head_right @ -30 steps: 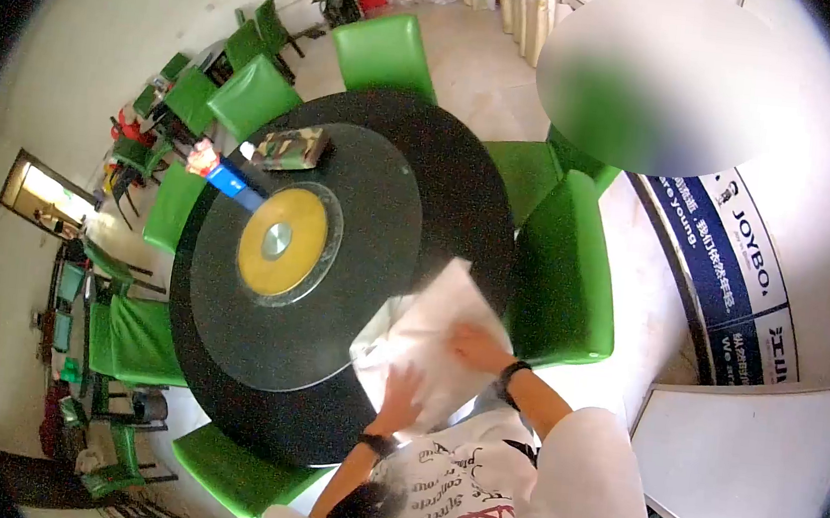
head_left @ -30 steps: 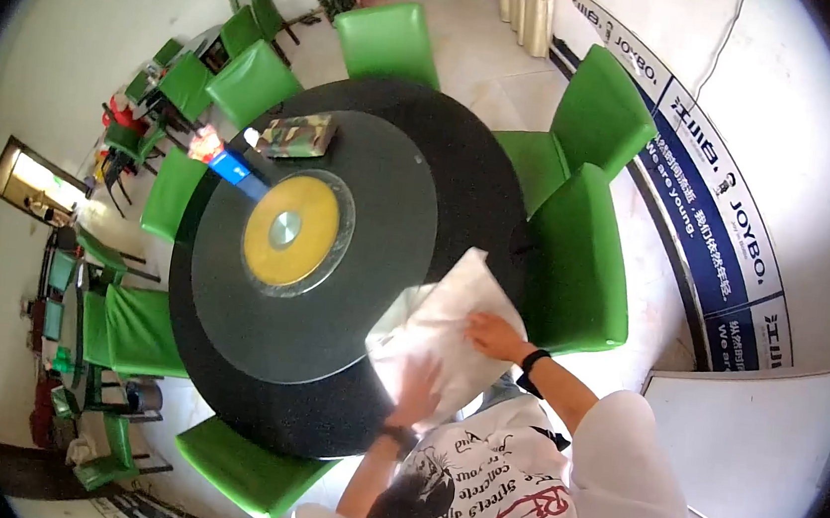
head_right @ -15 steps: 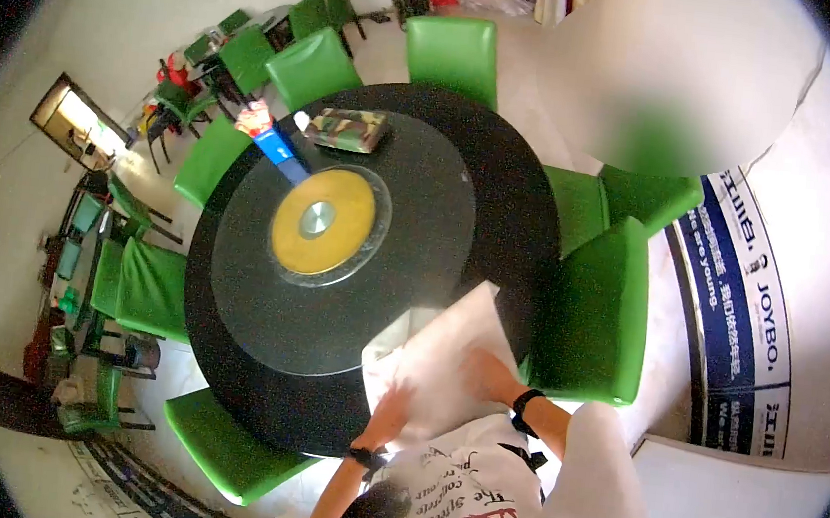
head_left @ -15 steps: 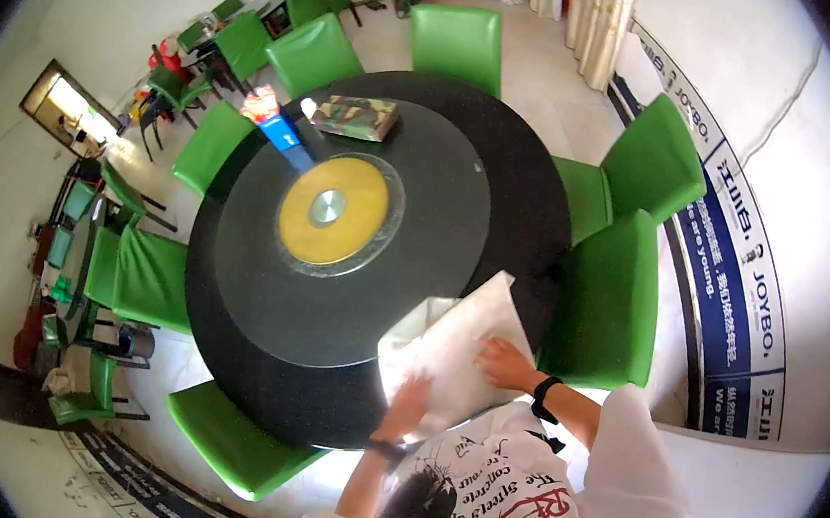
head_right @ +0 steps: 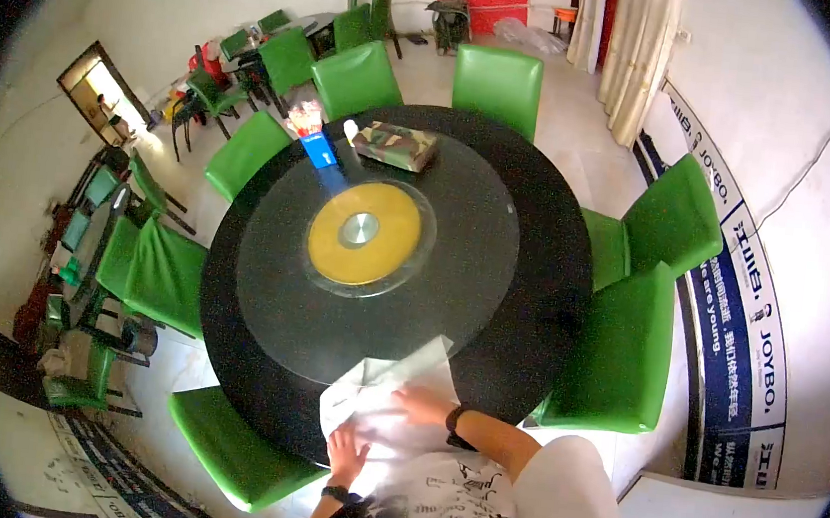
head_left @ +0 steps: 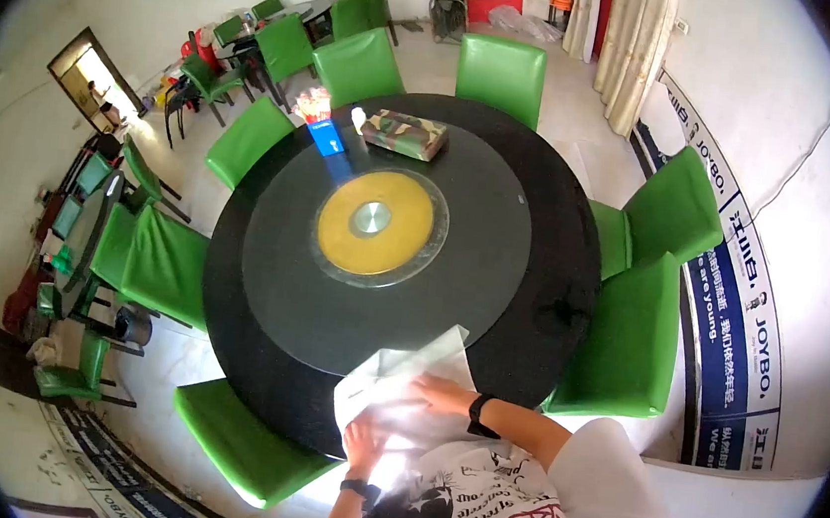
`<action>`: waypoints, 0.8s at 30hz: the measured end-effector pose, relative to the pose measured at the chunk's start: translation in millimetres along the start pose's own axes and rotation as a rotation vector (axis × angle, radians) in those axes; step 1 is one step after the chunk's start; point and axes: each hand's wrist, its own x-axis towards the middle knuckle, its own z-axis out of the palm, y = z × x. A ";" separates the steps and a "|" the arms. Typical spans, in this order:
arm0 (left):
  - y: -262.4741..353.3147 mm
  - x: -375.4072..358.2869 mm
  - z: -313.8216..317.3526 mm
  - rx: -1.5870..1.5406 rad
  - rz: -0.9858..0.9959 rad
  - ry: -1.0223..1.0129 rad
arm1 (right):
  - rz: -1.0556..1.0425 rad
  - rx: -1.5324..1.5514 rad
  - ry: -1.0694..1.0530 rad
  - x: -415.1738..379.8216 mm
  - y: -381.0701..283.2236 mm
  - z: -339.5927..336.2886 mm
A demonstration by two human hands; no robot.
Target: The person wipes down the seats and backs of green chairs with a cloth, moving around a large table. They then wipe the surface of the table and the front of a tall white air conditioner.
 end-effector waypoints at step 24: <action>28.0 172.7 -9.4 -0.259 0.145 0.022 | 0.069 -0.267 0.576 2.5 45.2 -74.0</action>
